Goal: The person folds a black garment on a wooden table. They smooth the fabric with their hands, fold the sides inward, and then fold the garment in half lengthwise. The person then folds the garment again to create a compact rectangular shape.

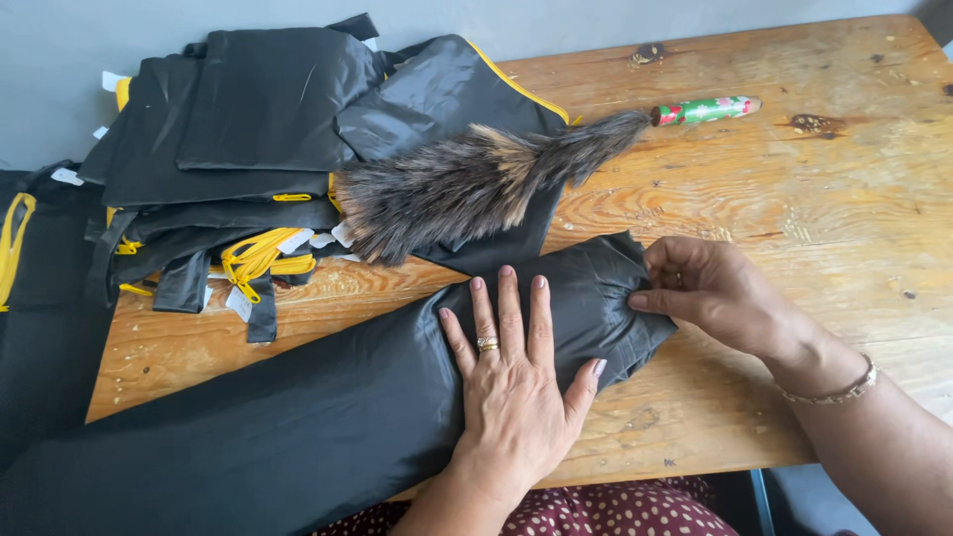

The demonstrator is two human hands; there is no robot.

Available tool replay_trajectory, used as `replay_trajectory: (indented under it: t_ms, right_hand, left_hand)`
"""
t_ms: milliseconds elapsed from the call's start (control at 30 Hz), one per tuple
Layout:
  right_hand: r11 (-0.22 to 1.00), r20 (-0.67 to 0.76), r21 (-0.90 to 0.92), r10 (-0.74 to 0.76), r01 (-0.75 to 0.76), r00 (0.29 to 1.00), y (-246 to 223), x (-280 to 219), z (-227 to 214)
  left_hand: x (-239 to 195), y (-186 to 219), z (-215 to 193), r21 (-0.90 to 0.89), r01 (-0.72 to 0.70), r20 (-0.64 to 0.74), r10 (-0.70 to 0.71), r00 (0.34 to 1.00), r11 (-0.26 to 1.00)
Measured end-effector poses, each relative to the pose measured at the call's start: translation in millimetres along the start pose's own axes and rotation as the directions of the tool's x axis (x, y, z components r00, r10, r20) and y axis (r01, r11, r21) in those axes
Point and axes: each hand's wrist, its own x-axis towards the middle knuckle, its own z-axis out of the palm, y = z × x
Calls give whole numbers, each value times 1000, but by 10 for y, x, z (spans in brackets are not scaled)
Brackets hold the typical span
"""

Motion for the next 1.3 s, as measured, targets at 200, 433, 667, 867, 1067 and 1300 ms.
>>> replay_trajectory:
  t_ms: [200, 433, 667, 867, 1067, 1300]
  right_hand:
    - [235, 56, -924, -696, 301, 716, -822, -527, 789]
    - [78, 459, -822, -495, 564, 738, -534, -571, 1209]
    - [-10, 427, -881, -447, 473, 786, -351, -516, 1120]
    - [-132, 312, -950, -409, 283, 857, -200, -424, 962]
    - [-14, 281, -953, -405, 301, 870, -117, -389, 917]
    - [71, 217, -963, -375, 261, 901, -120, -381, 942]
  left_hand:
    - [19, 38, 41, 25, 16, -2, -16, 1000, 1000]
    - [-36, -8, 255, 33, 9, 5, -10, 1000, 999]
    - [-30, -14, 234, 91, -6, 21, 4, 1000, 996]
    - [-15, 8, 166, 45, 0, 17, -1, 1000, 999]
    - [-8, 17, 155, 91, -2, 28, 0, 1000, 996]
    - [-2, -1, 96, 76, -15, 24, 13, 1000, 997]
